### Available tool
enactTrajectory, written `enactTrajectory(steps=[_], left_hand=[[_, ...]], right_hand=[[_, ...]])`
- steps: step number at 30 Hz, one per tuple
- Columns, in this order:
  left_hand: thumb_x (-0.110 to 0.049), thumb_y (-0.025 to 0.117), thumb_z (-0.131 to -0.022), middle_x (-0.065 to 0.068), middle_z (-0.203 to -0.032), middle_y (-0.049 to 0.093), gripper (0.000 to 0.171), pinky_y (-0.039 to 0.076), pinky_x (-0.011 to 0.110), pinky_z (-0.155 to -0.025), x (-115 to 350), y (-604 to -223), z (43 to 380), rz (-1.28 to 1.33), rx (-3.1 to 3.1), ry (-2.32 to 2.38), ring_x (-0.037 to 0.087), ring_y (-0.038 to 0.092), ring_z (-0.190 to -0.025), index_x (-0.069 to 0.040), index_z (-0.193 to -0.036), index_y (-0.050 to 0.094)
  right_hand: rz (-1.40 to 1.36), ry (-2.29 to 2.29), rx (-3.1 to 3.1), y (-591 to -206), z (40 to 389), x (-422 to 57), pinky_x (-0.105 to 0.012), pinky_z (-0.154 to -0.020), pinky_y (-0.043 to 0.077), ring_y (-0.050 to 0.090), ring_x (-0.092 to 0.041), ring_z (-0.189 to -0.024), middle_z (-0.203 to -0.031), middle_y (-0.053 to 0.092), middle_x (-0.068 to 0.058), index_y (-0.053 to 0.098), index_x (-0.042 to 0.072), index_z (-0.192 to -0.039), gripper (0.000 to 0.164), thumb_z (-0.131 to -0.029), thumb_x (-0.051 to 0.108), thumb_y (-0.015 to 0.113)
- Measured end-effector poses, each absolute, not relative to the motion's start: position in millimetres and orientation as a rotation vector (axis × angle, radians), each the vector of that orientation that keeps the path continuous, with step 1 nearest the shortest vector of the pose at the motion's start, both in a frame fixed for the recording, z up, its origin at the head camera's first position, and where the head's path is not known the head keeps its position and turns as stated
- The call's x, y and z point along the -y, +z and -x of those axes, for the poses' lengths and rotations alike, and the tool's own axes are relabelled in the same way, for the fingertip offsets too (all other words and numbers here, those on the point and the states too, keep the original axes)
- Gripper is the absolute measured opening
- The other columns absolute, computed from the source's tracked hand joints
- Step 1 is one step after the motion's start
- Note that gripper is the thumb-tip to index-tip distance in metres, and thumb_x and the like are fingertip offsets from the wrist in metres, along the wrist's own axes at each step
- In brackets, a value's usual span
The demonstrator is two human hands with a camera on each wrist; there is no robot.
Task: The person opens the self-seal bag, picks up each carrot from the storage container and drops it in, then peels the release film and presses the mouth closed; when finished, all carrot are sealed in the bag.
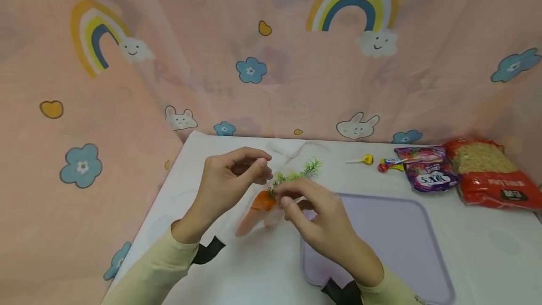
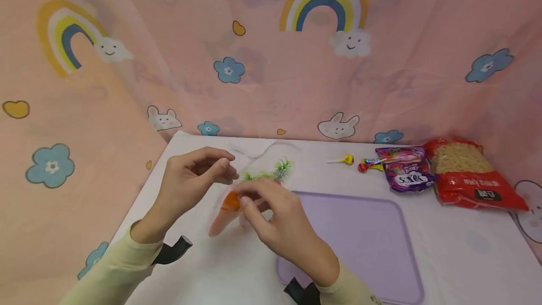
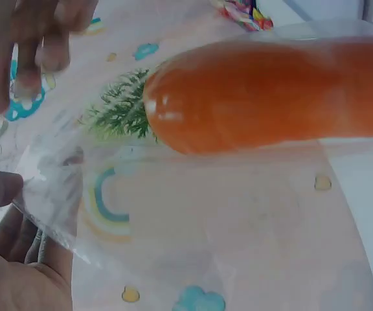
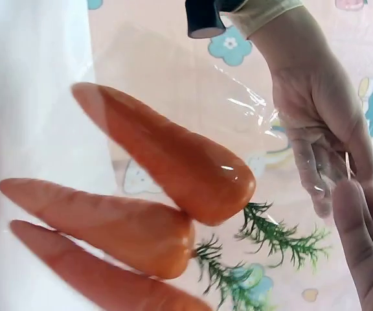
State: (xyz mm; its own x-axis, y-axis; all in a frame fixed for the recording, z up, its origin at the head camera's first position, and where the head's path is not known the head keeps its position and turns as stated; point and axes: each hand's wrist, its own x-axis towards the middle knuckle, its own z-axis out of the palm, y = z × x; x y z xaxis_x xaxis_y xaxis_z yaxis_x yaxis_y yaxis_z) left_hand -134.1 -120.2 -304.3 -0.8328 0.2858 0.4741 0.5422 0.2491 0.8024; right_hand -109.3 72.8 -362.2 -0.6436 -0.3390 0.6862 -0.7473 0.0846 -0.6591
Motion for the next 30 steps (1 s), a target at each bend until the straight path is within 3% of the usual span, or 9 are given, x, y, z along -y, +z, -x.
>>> enactTrajectory(steps=[7, 17, 30], left_hand=[[0.000, 0.063, -0.088, 0.014, -0.084, 0.071, 0.014, 0.058, 0.038, -0.061, 109.3, -309.1, 134.5, 0.795, 2.210, -1.845, 0.030, 0.069, -0.067, 0.002, -0.101, 0.069], [0.003, 0.064, -0.086, 0.010, -0.089, 0.071, 0.019, 0.057, 0.031, -0.058, 100.0, -306.0, 129.6, 0.849, 2.159, -1.566, 0.020, 0.069, -0.069, 0.002, -0.104, 0.070], [-0.010, 0.070, -0.084, 0.001, -0.087, 0.072, 0.011, 0.056, 0.023, -0.061, 101.2, -324.2, 142.2, 0.878, 2.002, -1.319, 0.008, 0.069, -0.072, -0.007, -0.094, 0.073]], right_hand=[[-0.864, 1.687, 1.943, -346.1, 127.0, -67.1, -0.027, -0.057, 0.057, 0.065, -0.021, -0.078, -0.097, 0.062, -0.007, 0.059, 0.001, -0.103, 0.015, -0.088, -0.001, 0.061], [-0.750, 1.680, 1.927, -313.9, 121.6, -62.4, -0.030, -0.053, 0.056, 0.064, -0.023, -0.064, -0.087, 0.061, -0.012, 0.058, -0.007, -0.093, 0.008, -0.086, -0.010, 0.060], [-0.741, 1.516, 1.906, -302.0, 116.9, -61.1, -0.024, -0.060, 0.056, 0.067, -0.014, -0.073, -0.084, 0.064, -0.006, 0.065, -0.004, -0.087, 0.011, -0.079, -0.009, 0.069]])
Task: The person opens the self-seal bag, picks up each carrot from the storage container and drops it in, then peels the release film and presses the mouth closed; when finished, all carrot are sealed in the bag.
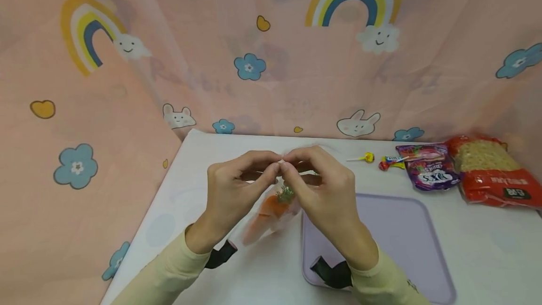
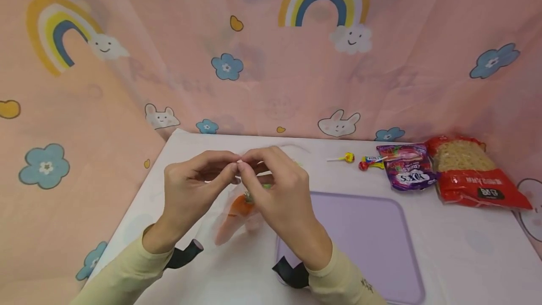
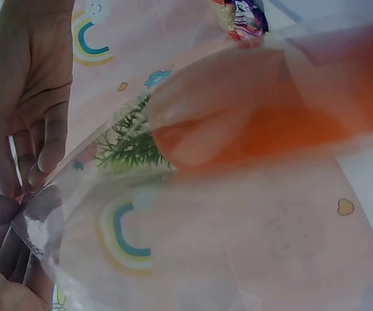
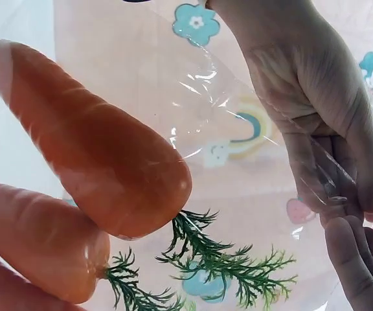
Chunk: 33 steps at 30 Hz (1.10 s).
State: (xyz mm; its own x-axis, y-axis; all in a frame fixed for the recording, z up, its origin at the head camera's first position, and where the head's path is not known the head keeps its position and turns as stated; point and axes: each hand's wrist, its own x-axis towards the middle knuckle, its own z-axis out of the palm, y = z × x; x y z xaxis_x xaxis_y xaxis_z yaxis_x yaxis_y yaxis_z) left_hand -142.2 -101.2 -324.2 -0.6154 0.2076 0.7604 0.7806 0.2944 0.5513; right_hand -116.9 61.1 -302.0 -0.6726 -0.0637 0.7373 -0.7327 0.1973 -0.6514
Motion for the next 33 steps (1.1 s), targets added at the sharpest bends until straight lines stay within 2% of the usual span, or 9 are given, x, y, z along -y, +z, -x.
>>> enactTrajectory(steps=[12, 22, 33], left_hand=[[-0.006, 0.070, -0.082, 0.005, -0.083, 0.072, 0.009, 0.055, 0.020, -0.062, 99.6, -316.7, 135.9, 0.949, 1.889, -1.128, 0.011, 0.069, -0.069, -0.001, -0.089, 0.074], [-0.004, 0.069, -0.083, 0.005, -0.081, 0.072, 0.011, 0.055, 0.020, -0.062, 99.9, -315.1, 132.7, 1.013, 1.888, -0.984, 0.011, 0.069, -0.069, 0.001, -0.091, 0.074], [0.000, 0.071, -0.080, 0.008, -0.085, 0.072, 0.011, 0.055, 0.019, -0.062, 99.8, -317.3, 131.5, 0.996, 1.950, -1.150, 0.013, 0.070, -0.072, 0.001, -0.091, 0.074]], right_hand=[[-0.751, 1.397, 1.948, -314.8, 123.0, -67.2, -0.019, -0.060, 0.055, 0.066, -0.007, -0.080, -0.087, 0.067, 0.003, 0.070, 0.006, -0.092, 0.011, -0.082, 0.008, 0.072], [-0.775, 1.287, 1.899, -313.9, 123.9, -67.2, -0.019, -0.059, 0.055, 0.066, -0.009, -0.073, -0.081, 0.067, -0.001, 0.069, 0.003, -0.085, 0.005, -0.081, 0.004, 0.068], [-0.772, 1.186, 1.899, -317.2, 124.5, -66.6, -0.016, -0.057, 0.053, 0.064, -0.008, -0.065, -0.075, 0.065, -0.001, 0.067, 0.001, -0.083, 0.006, -0.081, 0.005, 0.063]])
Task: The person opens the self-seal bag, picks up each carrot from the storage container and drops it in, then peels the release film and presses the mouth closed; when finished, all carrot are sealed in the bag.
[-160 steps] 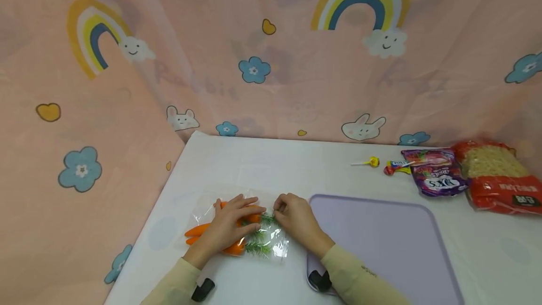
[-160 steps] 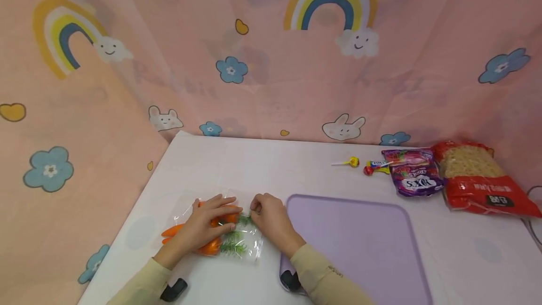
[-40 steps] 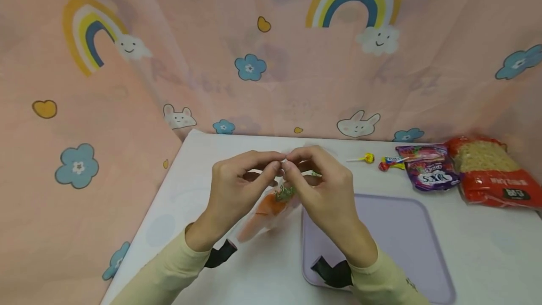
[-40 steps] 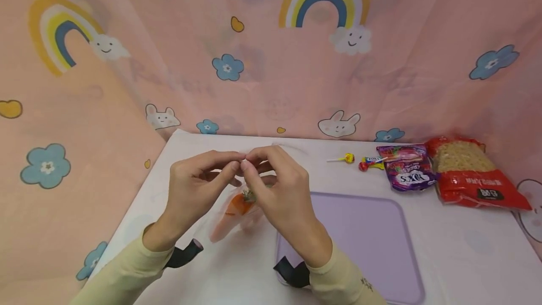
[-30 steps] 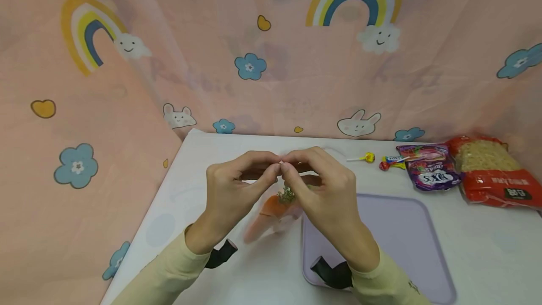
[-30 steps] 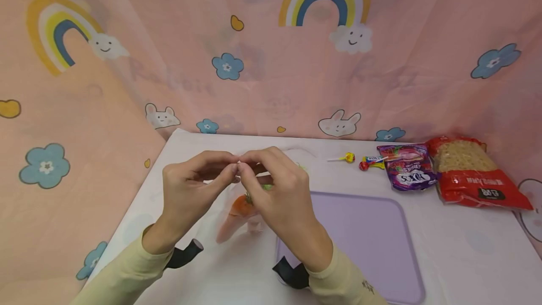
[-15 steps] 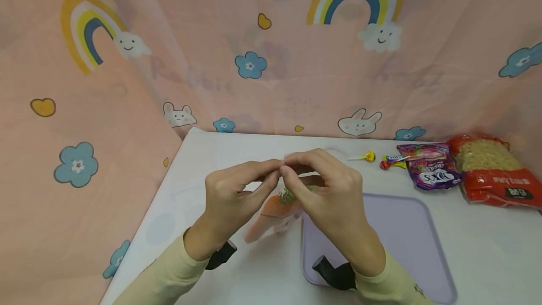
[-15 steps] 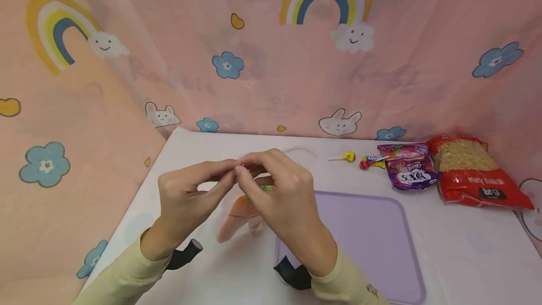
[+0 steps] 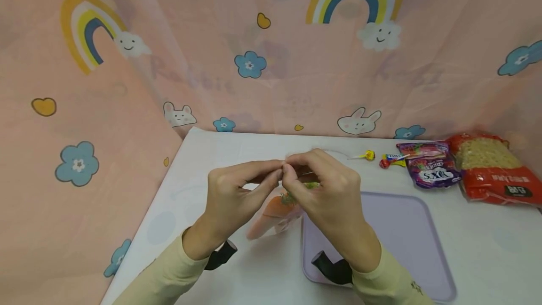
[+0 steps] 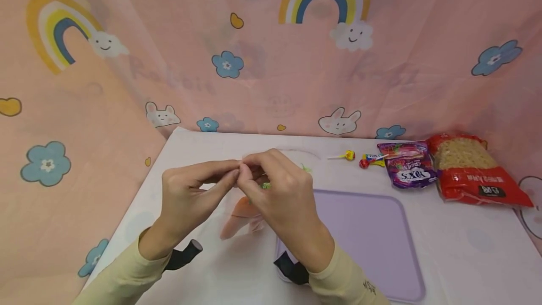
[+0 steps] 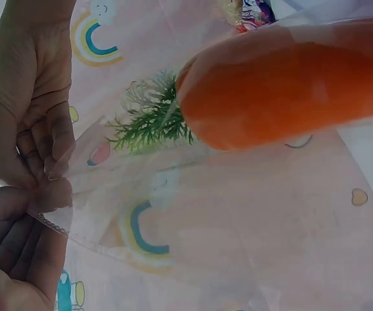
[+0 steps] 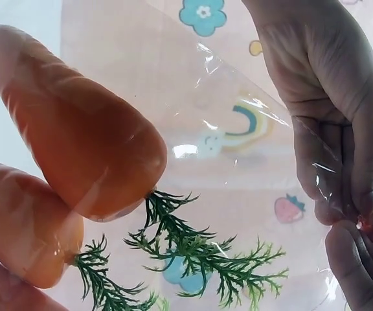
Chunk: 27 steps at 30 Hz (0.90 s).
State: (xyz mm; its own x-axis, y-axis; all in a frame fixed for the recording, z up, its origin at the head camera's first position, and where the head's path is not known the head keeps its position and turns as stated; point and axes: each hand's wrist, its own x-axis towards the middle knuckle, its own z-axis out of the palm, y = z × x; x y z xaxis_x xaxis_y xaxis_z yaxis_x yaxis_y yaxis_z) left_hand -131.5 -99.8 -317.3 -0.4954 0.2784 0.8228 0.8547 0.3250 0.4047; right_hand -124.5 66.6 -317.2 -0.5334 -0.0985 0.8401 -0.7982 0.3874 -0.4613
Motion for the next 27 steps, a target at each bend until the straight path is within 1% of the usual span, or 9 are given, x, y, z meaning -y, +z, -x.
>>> enactTrajectory(steps=[7, 14, 20, 27], left_hand=[[0.000, 0.071, -0.081, 0.006, -0.084, 0.072, 0.010, 0.055, 0.019, -0.060, 100.4, -316.8, 129.5, 0.975, 1.981, -1.278, 0.009, 0.069, -0.068, 0.000, -0.090, 0.074], [-0.002, 0.070, -0.083, 0.006, -0.085, 0.072, 0.009, 0.056, 0.023, -0.059, 101.0, -315.7, 128.0, 0.954, 2.008, -1.371, 0.009, 0.069, -0.068, -0.002, -0.091, 0.073], [-0.001, 0.070, -0.082, 0.005, -0.085, 0.072, 0.009, 0.055, 0.020, -0.060, 101.2, -315.7, 127.6, 0.955, 2.005, -1.323, 0.008, 0.069, -0.068, -0.002, -0.091, 0.074], [-0.001, 0.071, -0.081, 0.007, -0.084, 0.072, 0.010, 0.054, 0.017, -0.063, 101.1, -315.1, 127.3, 0.991, 1.990, -1.177, 0.011, 0.069, -0.072, 0.000, -0.090, 0.073]], right_hand=[[-0.799, 1.207, 1.884, -319.0, 127.8, -68.1, -0.018, -0.057, 0.054, 0.065, -0.011, -0.063, -0.075, 0.066, -0.003, 0.068, 0.001, -0.082, 0.008, -0.081, 0.003, 0.061], [-0.861, 1.272, 1.838, -317.3, 127.9, -69.5, -0.018, -0.058, 0.054, 0.065, -0.009, -0.067, -0.077, 0.066, -0.002, 0.069, 0.002, -0.084, 0.008, -0.080, 0.004, 0.063], [-0.863, 1.275, 1.857, -317.7, 127.4, -69.3, -0.020, -0.057, 0.055, 0.066, -0.009, -0.068, -0.078, 0.066, -0.001, 0.069, 0.001, -0.085, 0.007, -0.080, 0.004, 0.066], [-0.852, 1.188, 1.865, -317.6, 128.4, -69.7, -0.018, -0.057, 0.054, 0.065, -0.009, -0.064, -0.075, 0.066, -0.002, 0.068, 0.001, -0.082, 0.007, -0.079, 0.003, 0.062]])
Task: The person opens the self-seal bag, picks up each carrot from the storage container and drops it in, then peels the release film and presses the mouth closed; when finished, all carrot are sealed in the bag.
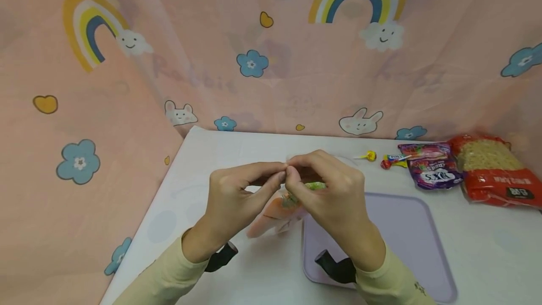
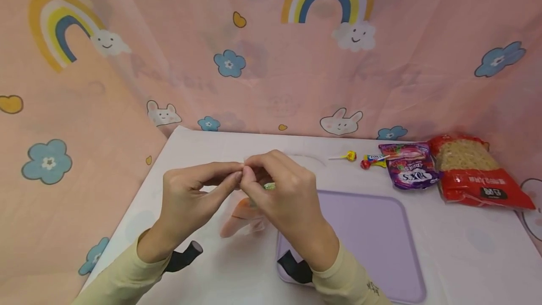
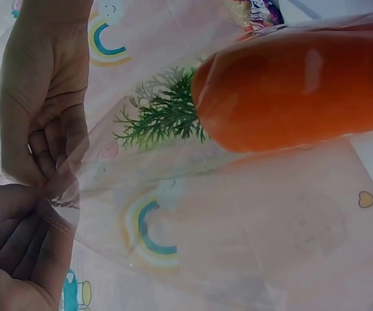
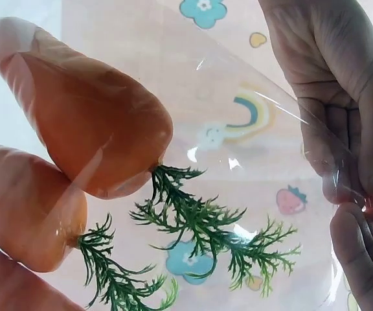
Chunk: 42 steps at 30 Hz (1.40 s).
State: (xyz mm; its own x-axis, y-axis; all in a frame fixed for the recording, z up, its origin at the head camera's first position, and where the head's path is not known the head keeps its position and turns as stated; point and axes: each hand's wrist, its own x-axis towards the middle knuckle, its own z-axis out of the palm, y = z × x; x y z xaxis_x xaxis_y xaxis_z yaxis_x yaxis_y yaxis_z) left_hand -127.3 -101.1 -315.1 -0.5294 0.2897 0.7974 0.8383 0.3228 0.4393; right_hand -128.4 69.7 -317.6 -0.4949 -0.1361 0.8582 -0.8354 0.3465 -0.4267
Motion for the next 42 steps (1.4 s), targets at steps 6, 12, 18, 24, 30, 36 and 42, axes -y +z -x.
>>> enactTrajectory(steps=[6, 12, 18, 24, 30, 36, 42], left_hand=[[0.000, 0.071, -0.080, 0.006, -0.083, 0.072, 0.009, 0.054, 0.018, -0.062, 100.4, -315.9, 127.0, 1.000, 2.006, -1.238, 0.009, 0.069, -0.070, -0.001, -0.089, 0.073], [-0.001, 0.070, -0.083, 0.005, -0.084, 0.072, 0.008, 0.056, 0.021, -0.059, 100.3, -316.0, 127.1, 0.971, 2.033, -1.402, 0.009, 0.069, -0.067, -0.002, -0.091, 0.073], [-0.002, 0.069, -0.083, 0.004, -0.085, 0.072, 0.008, 0.056, 0.021, -0.060, 101.4, -315.6, 127.6, 0.972, 2.035, -1.384, 0.008, 0.069, -0.068, -0.002, -0.091, 0.073], [0.002, 0.069, -0.082, 0.007, -0.086, 0.072, 0.009, 0.056, 0.021, -0.061, 102.2, -316.0, 128.6, 1.032, 2.013, -1.350, 0.010, 0.069, -0.072, 0.001, -0.091, 0.073], [0.003, 0.069, -0.082, 0.007, -0.087, 0.072, 0.010, 0.056, 0.021, -0.062, 103.2, -316.1, 128.6, 1.055, 2.015, -1.357, 0.011, 0.069, -0.074, 0.001, -0.091, 0.072], [0.000, 0.069, -0.083, 0.004, -0.086, 0.072, 0.009, 0.056, 0.023, -0.061, 104.5, -317.6, 127.7, 1.039, 2.056, -1.434, 0.010, 0.069, -0.073, -0.001, -0.091, 0.072], [0.009, 0.066, -0.082, 0.012, -0.082, 0.071, 0.009, 0.057, 0.030, -0.059, 101.9, -301.9, 118.8, 1.022, 2.098, -1.656, 0.017, 0.069, -0.066, 0.005, -0.089, 0.069]], right_hand=[[-0.860, 1.189, 1.873, -317.9, 129.8, -72.6, -0.018, -0.056, 0.054, 0.064, -0.007, -0.063, -0.074, 0.066, 0.000, 0.068, 0.003, -0.080, 0.008, -0.081, 0.005, 0.060], [-0.877, 1.285, 1.874, -319.1, 129.7, -75.6, -0.018, -0.058, 0.054, 0.065, -0.007, -0.066, -0.077, 0.067, 0.001, 0.069, 0.003, -0.082, 0.009, -0.082, 0.006, 0.060], [-0.902, 1.298, 1.887, -318.7, 129.3, -75.5, -0.019, -0.059, 0.054, 0.066, -0.007, -0.068, -0.079, 0.067, 0.001, 0.069, 0.004, -0.085, 0.006, -0.081, 0.006, 0.067], [-0.930, 1.269, 1.880, -317.9, 130.0, -76.4, -0.018, -0.058, 0.054, 0.065, -0.006, -0.065, -0.077, 0.067, 0.001, 0.069, 0.004, -0.083, 0.005, -0.080, 0.005, 0.066], [-0.951, 1.272, 1.882, -317.8, 130.5, -77.9, -0.018, -0.059, 0.054, 0.065, -0.006, -0.065, -0.076, 0.067, 0.001, 0.069, 0.004, -0.082, 0.006, -0.080, 0.005, 0.063], [-0.946, 1.291, 1.892, -317.4, 130.2, -78.7, -0.018, -0.059, 0.054, 0.064, -0.005, -0.064, -0.074, 0.067, 0.003, 0.068, 0.006, -0.079, 0.007, -0.079, 0.004, 0.062], [-0.935, 1.376, 1.879, -312.6, 126.0, -77.5, -0.019, -0.056, 0.054, 0.064, -0.006, -0.062, -0.073, 0.066, 0.002, 0.068, 0.005, -0.077, 0.011, -0.075, -0.005, 0.062]])
